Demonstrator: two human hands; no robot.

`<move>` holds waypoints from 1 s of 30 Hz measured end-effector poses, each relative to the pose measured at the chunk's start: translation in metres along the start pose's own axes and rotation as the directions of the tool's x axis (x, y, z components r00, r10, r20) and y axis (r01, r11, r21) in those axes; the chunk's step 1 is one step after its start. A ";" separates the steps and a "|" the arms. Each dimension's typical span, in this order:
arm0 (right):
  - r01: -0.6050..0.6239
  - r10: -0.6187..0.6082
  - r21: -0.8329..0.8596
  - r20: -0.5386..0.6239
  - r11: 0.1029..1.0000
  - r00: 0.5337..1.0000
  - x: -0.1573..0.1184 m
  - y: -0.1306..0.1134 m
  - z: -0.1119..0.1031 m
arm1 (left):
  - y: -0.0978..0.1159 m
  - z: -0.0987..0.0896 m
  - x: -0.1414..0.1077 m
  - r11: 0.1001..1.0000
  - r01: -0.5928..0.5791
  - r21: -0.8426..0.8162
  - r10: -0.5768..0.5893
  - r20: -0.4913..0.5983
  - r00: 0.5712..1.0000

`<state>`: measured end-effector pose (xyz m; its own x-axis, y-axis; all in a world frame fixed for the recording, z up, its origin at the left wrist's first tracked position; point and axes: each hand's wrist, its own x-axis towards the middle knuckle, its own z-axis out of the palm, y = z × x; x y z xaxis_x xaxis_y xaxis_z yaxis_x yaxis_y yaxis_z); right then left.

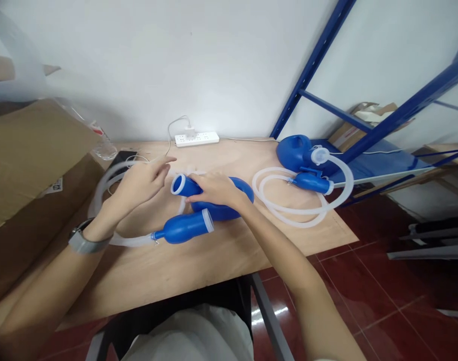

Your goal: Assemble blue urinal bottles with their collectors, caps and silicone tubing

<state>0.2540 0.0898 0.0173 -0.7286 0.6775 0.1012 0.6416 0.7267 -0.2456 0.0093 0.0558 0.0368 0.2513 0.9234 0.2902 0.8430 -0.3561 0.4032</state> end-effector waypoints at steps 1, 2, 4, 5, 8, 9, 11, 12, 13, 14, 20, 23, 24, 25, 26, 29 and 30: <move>0.000 0.000 0.013 0.002 1.000 1.000 0.000 0.000 0.001 | 0.005 -0.004 -0.004 1.000 -0.022 0.005 0.023 -0.045 0.999; 0.002 -0.002 0.024 -0.001 1.000 1.000 0.000 0.001 0.002 | 0.008 -0.007 -0.007 0.998 -0.069 -0.001 0.069 -0.065 0.995; 0.005 -0.005 0.033 -0.009 0.999 1.000 0.000 0.003 0.005 | 0.011 -0.005 -0.013 0.976 -0.214 -0.049 0.212 -0.033 0.977; 0.003 -0.003 0.030 -0.012 1.000 1.000 0.000 0.003 0.006 | 0.010 -0.002 -0.015 0.956 -0.283 -0.083 0.283 -0.005 0.959; 0.002 -0.002 0.011 -0.012 1.000 1.000 0.000 0.003 0.007 | 0.008 0.010 -0.017 0.920 -0.347 -0.182 0.361 0.051 0.931; 0.001 -0.001 0.008 -0.010 1.000 1.000 0.000 0.002 0.006 | 0.007 0.014 -0.017 0.922 -0.327 -0.207 0.346 0.062 0.936; 0.002 -0.002 0.013 0.001 1.000 1.000 0.000 -0.001 0.003 | 0.008 0.017 -0.016 0.929 -0.269 -0.254 0.298 0.085 0.951; 0.003 -0.003 0.017 0.008 1.000 1.000 0.000 -0.002 0.002 | 0.008 0.017 -0.015 0.929 -0.241 -0.281 0.278 0.099 0.955; 0.004 -0.005 0.021 0.014 1.000 1.000 0.000 -0.003 0.001 | 0.009 0.017 -0.014 0.926 -0.216 -0.308 0.262 0.116 0.958; 0.008 -0.009 0.023 0.018 1.000 1.000 0.000 -0.004 -0.001 | 0.010 0.016 -0.013 0.923 -0.194 -0.334 0.249 0.133 0.959; 0.012 -0.012 0.015 0.003 1.000 1.000 0.000 -0.006 -0.002 | 0.008 0.014 -0.005 0.907 -0.164 -0.388 0.245 0.169 0.955; 0.023 -0.023 0.037 0.002 0.999 1.000 0.000 -0.007 -0.005 | 0.005 0.015 -0.003 0.909 -0.177 -0.377 0.258 0.176 0.950; 0.035 -0.035 0.050 0.002 0.998 0.999 0.001 -0.007 -0.006 | 0.003 0.014 -0.003 0.911 -0.179 -0.371 0.259 0.177 0.950; 0.047 -0.047 0.062 0.002 0.997 0.999 0.001 -0.007 -0.007 | 0.002 0.014 -0.002 0.912 -0.181 -0.367 0.261 0.180 0.948; 0.058 -0.058 0.073 0.002 0.996 0.998 0.002 -0.007 -0.007 | 0.001 0.013 -0.002 0.912 -0.183 -0.366 0.264 0.184 0.947; 0.086 -0.086 0.084 0.004 0.993 0.996 0.005 -0.006 -0.008 | -0.001 0.010 -0.001 0.909 -0.179 -0.376 0.268 0.200 0.942; 0.092 -0.093 0.078 0.010 0.993 0.996 0.006 -0.005 -0.007 | -0.001 0.009 -0.001 0.907 -0.176 -0.382 0.268 0.204 0.941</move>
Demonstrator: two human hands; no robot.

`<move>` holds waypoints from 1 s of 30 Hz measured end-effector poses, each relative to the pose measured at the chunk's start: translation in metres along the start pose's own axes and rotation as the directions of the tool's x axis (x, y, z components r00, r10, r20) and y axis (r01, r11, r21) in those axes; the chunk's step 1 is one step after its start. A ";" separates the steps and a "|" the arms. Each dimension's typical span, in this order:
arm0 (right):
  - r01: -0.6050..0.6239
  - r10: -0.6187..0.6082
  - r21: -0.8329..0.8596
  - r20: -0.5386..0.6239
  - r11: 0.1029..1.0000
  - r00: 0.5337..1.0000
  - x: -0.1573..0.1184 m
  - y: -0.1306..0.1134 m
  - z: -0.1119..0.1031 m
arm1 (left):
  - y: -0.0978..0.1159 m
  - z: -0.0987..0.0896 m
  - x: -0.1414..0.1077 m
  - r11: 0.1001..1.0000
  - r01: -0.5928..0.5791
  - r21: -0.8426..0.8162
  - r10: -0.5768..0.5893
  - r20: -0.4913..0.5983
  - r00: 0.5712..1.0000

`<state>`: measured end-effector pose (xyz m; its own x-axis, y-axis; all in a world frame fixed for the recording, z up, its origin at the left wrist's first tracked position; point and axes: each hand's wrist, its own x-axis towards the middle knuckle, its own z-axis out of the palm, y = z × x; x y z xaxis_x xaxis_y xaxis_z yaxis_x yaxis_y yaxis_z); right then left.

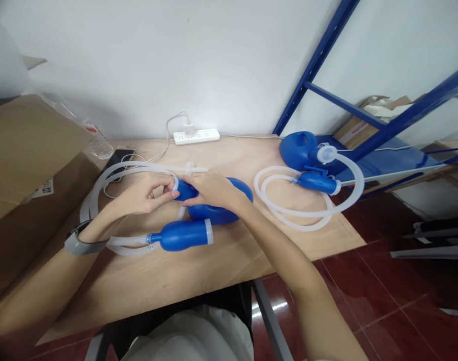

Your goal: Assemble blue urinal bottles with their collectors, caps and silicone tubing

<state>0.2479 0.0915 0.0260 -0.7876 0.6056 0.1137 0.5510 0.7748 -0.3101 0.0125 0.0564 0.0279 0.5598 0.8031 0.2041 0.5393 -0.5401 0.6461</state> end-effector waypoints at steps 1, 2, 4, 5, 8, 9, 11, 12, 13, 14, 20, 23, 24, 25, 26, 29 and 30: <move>0.006 -0.006 -0.009 0.010 1.000 1.000 0.001 0.001 0.000 | 0.000 -0.001 0.000 1.000 0.001 -0.006 -0.001 0.001 1.000; 0.010 -0.010 -0.022 0.019 1.000 1.000 0.002 0.002 0.001 | 0.001 -0.002 0.000 1.000 0.001 -0.008 -0.001 0.004 1.000; 0.017 -0.016 -0.048 0.028 0.999 0.999 0.004 0.003 0.002 | 0.002 -0.003 0.000 1.000 0.000 -0.006 0.000 0.014 1.000; 0.020 -0.019 -0.058 0.028 0.998 0.999 0.004 0.003 0.002 | 0.003 -0.003 0.000 1.000 0.001 -0.002 -0.001 0.017 1.000; 0.022 -0.021 -0.060 0.024 0.998 1.000 0.001 0.002 0.003 | 0.006 -0.006 0.000 1.000 0.009 -0.010 -0.009 0.037 0.999; 0.024 -0.023 -0.048 0.026 0.999 0.999 0.000 0.002 0.003 | 0.007 -0.007 -0.001 1.000 0.011 -0.017 -0.010 0.052 0.999; 0.026 -0.026 -0.020 0.025 0.999 0.999 -0.002 0.000 0.003 | 0.010 -0.010 -0.002 1.000 0.009 -0.016 -0.008 0.084 0.996; 0.026 -0.026 -0.007 0.022 1.000 0.999 -0.002 -0.001 0.003 | 0.011 -0.011 -0.003 1.000 0.006 -0.004 -0.006 0.093 0.996; 0.025 -0.025 0.001 0.018 1.000 1.000 -0.003 -0.002 0.003 | 0.012 -0.013 -0.004 1.000 0.003 0.014 -0.004 0.093 0.996; 0.021 -0.021 0.000 0.013 1.000 1.000 -0.003 -0.003 0.003 | 0.013 -0.014 -0.006 0.999 -0.003 0.032 0.000 0.088 0.996; -0.026 0.029 -0.095 0.023 0.995 0.999 -0.003 -0.011 0.002 | 0.012 -0.008 -0.022 0.993 -0.065 0.100 0.066 -0.002 0.998; -0.046 0.049 -0.117 0.024 0.992 0.999 -0.004 -0.013 0.002 | 0.009 0.004 -0.025 0.982 -0.096 0.165 0.108 -0.068 0.992; -0.050 0.052 -0.121 0.017 0.991 0.999 -0.005 -0.014 0.003 | 0.008 0.007 -0.024 0.978 -0.101 0.183 0.117 -0.076 0.990; -0.051 0.052 -0.128 0.008 0.990 0.999 -0.005 -0.013 0.003 | 0.007 0.010 -0.023 0.975 -0.106 0.194 0.123 -0.080 0.989; -0.049 0.049 -0.137 -0.001 0.989 0.999 -0.006 -0.013 0.004 | 0.006 0.013 -0.022 0.974 -0.111 0.197 0.130 -0.082 0.988; -0.015 0.012 -0.159 -0.023 0.987 1.000 -0.006 -0.009 0.008 | 0.004 0.017 -0.018 0.975 -0.130 0.179 0.144 -0.071 0.987; 0.002 -0.007 -0.159 -0.028 0.987 1.000 -0.006 -0.007 0.009 | 0.004 0.018 -0.017 0.976 -0.133 0.170 0.147 -0.069 0.987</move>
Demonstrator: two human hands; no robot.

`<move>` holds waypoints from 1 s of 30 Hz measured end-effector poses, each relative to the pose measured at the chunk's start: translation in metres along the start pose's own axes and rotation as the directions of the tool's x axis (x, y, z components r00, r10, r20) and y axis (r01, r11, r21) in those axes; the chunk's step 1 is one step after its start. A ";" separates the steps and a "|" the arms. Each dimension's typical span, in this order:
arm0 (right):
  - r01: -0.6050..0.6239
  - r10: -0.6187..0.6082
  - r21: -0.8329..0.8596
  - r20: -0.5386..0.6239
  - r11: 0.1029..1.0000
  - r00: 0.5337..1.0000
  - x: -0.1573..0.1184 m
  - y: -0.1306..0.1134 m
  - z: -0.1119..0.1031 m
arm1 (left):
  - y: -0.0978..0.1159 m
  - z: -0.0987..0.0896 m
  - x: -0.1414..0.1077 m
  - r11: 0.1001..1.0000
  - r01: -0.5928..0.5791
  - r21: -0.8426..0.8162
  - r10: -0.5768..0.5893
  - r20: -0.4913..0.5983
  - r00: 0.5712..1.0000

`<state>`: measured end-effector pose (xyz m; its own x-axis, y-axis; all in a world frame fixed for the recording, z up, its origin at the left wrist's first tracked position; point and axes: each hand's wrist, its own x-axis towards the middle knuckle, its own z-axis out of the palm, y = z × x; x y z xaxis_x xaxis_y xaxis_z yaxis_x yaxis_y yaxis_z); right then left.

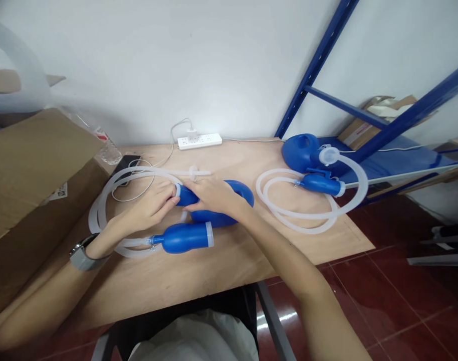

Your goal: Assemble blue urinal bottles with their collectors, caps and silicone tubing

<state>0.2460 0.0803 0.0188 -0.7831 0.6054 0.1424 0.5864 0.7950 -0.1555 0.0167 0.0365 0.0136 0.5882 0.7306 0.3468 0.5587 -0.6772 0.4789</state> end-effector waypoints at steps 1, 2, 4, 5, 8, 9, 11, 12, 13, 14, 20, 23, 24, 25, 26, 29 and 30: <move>0.015 -0.015 0.003 -0.009 1.000 1.000 0.000 0.001 0.002 | 0.000 0.001 0.000 1.000 0.000 -0.010 0.000 -0.002 1.000; 0.025 -0.025 0.005 -0.017 1.000 1.000 0.000 0.002 0.003 | -0.001 0.002 0.001 1.000 0.002 -0.021 -0.002 -0.007 1.000; 0.033 -0.033 0.002 -0.033 0.999 0.999 0.001 0.004 0.006 | 0.000 0.004 0.000 0.999 0.014 -0.044 -0.015 -0.022 1.000; 0.035 -0.035 -0.002 -0.041 0.999 0.999 0.001 0.004 0.007 | 0.000 0.005 0.000 0.998 0.023 -0.055 -0.025 -0.030 0.999; 0.039 -0.039 -0.003 -0.052 0.999 0.998 0.001 0.004 0.009 | 0.004 0.006 -0.001 0.994 0.065 -0.087 -0.070 -0.050 0.996; 0.036 -0.036 -0.001 -0.048 0.999 0.998 0.001 0.003 0.009 | 0.006 0.006 -0.001 0.992 0.085 -0.096 -0.090 -0.058 0.994; 0.026 -0.026 -0.002 -0.034 1.000 0.999 0.002 0.002 0.009 | 0.010 0.005 -0.002 0.985 0.130 -0.112 -0.139 -0.078 0.987; 0.019 -0.019 -0.008 -0.029 1.000 0.999 0.002 0.001 0.009 | 0.012 0.006 -0.002 0.981 0.153 -0.120 -0.165 -0.090 0.982; 0.014 -0.014 -0.015 -0.024 1.000 1.000 0.002 0.001 0.009 | 0.014 0.006 -0.001 0.976 0.176 -0.128 -0.190 -0.103 0.976; 0.011 -0.011 -0.019 -0.021 1.000 1.000 0.003 0.000 0.009 | 0.015 0.007 -0.001 0.971 0.196 -0.137 -0.212 -0.114 0.970; -0.004 0.004 -0.025 -0.008 1.000 1.000 0.004 -0.001 0.009 | 0.021 0.010 0.004 0.946 0.265 -0.188 -0.295 -0.153 0.943; 0.015 -0.015 -0.027 -0.004 1.000 1.000 0.005 0.000 0.009 | 0.020 -0.001 0.006 0.947 0.259 -0.190 -0.285 -0.124 0.951; 0.024 -0.025 -0.025 -0.003 0.999 1.000 0.005 0.000 0.008 | 0.018 -0.007 0.006 0.950 0.252 -0.186 -0.275 -0.110 0.955; 0.031 -0.031 -0.022 -0.003 0.999 1.000 0.005 0.000 0.008 | 0.016 -0.013 0.005 0.954 0.243 -0.175 -0.264 -0.110 0.958; 0.031 -0.031 -0.021 -0.002 0.999 1.000 0.005 0.000 0.008 | 0.013 -0.019 0.004 0.960 0.234 -0.153 -0.253 -0.125 0.959; 0.008 -0.008 -0.012 0.003 1.000 1.000 0.004 -0.002 0.006 | 0.001 -0.027 -0.001 0.980 0.194 -0.045 -0.199 -0.226 0.954; 0.003 -0.003 -0.004 0.000 1.000 1.000 0.003 -0.002 0.006 | -0.004 -0.026 -0.003 0.986 0.165 0.004 -0.159 -0.254 0.954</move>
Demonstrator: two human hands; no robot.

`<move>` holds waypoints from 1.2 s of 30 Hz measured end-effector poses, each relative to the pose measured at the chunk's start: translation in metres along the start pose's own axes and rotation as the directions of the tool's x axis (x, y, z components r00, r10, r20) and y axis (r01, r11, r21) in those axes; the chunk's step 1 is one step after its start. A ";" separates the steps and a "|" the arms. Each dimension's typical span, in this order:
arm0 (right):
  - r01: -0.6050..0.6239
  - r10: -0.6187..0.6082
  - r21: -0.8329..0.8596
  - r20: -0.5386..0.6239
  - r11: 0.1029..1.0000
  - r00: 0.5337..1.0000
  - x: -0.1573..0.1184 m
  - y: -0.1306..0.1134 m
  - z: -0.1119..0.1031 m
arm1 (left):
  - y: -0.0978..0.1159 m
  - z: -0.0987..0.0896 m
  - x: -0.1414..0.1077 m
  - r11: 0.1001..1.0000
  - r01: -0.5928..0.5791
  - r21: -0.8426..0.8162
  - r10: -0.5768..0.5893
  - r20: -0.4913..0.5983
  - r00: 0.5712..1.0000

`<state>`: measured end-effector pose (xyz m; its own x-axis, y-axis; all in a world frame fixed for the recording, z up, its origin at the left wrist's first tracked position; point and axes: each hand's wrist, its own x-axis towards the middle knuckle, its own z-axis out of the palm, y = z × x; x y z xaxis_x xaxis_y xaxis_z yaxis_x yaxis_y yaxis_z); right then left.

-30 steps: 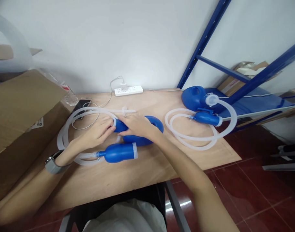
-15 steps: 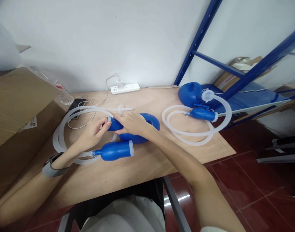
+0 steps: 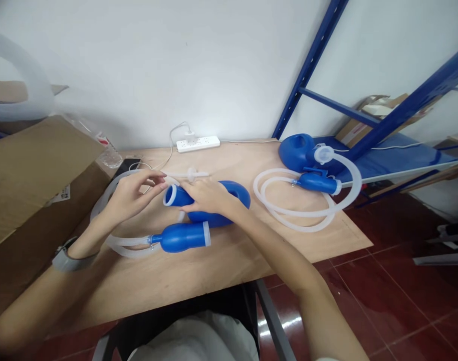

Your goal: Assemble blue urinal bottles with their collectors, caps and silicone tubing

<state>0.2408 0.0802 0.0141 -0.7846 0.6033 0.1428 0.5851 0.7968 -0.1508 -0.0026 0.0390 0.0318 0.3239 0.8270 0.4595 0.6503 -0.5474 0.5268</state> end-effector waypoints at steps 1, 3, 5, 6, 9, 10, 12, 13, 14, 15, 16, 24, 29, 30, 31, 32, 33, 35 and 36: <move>-0.003 0.003 0.006 -0.003 1.000 1.000 0.000 -0.001 0.000 | -0.005 0.003 -0.002 0.997 -0.058 0.046 0.058 -0.012 0.998; -0.006 0.006 0.007 -0.008 1.000 1.000 -0.001 -0.002 0.000 | -0.013 0.012 -0.007 0.972 -0.189 0.136 0.191 0.001 0.982; -0.018 0.018 -0.001 -0.009 1.000 1.000 -0.001 -0.002 0.000 | -0.019 0.023 -0.012 0.937 -0.276 0.213 0.278 0.020 0.960; -0.022 0.022 -0.002 -0.007 1.000 1.000 -0.001 -0.002 0.001 | -0.021 0.028 -0.014 0.927 -0.289 0.240 0.293 0.022 0.956; -0.028 0.028 0.006 -0.019 1.000 0.999 -0.001 -0.004 0.001 | -0.023 0.033 -0.018 0.914 -0.274 0.300 0.283 0.013 0.959; -0.031 0.031 0.007 -0.026 1.000 0.999 -0.001 -0.005 0.001 | -0.022 0.032 -0.018 0.908 -0.272 0.319 0.281 0.017 0.959; -0.039 0.039 0.004 -0.035 0.999 0.999 -0.002 -0.007 0.000 | -0.020 0.029 -0.017 0.898 -0.271 0.346 0.277 0.032 0.960; -0.044 0.044 0.002 -0.032 0.999 0.999 -0.002 -0.008 0.000 | -0.019 0.027 -0.017 0.895 -0.270 0.355 0.274 0.040 0.961; -0.046 0.046 0.001 -0.024 0.999 0.999 -0.002 -0.008 -0.001 | -0.018 0.025 -0.016 0.893 -0.270 0.361 0.271 0.048 0.961; -0.048 0.048 0.001 -0.016 0.999 0.999 -0.001 -0.008 0.000 | -0.016 0.023 -0.016 0.890 -0.268 0.368 0.268 0.053 0.962; -0.050 0.050 0.001 -0.011 0.999 0.999 -0.001 -0.007 0.000 | -0.015 0.023 -0.015 0.888 -0.263 0.377 0.262 0.057 0.964; 0.139 -0.045 0.189 -0.430 0.972 0.902 -0.022 -0.006 0.000 | 0.013 0.025 -0.027 0.856 -0.130 0.501 0.269 -0.217 0.938; 0.126 0.096 0.339 -0.567 0.932 0.818 -0.088 -0.034 0.015 | 0.052 0.028 -0.060 0.844 -0.284 0.456 0.372 -0.115 0.921; 0.106 0.094 0.336 -0.529 0.936 0.843 -0.101 -0.040 0.021 | 0.058 0.031 -0.066 0.821 -0.325 0.469 0.388 -0.040 0.921; 0.075 0.114 0.347 -0.494 0.935 0.862 -0.111 -0.045 0.028 | 0.062 0.036 -0.070 0.799 -0.351 0.488 0.386 0.031 0.922; 0.034 0.147 0.369 -0.452 0.929 0.880 -0.119 -0.049 0.035 | 0.065 0.041 -0.074 0.783 -0.361 0.506 0.369 0.089 0.925; -0.010 0.186 0.392 -0.413 0.920 0.892 -0.125 -0.052 0.041 | 0.067 0.046 -0.077 0.777 -0.359 0.517 0.341 0.133 0.930; -0.067 0.243 0.459 -0.337 0.886 0.910 -0.130 -0.056 0.052 | 0.068 0.054 -0.081 0.796 -0.331 0.507 0.270 0.192 0.944; -0.072 0.254 0.501 -0.306 0.863 0.918 -0.130 -0.056 0.056 | 0.068 0.057 -0.083 0.810 -0.320 0.491 0.240 0.221 0.945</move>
<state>0.2985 -0.0451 -0.0508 -0.5092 0.7663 0.3917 0.4585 0.6267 -0.6300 0.0541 -0.0592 -0.0112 0.6140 0.6786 0.4031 0.7604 -0.6456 -0.0714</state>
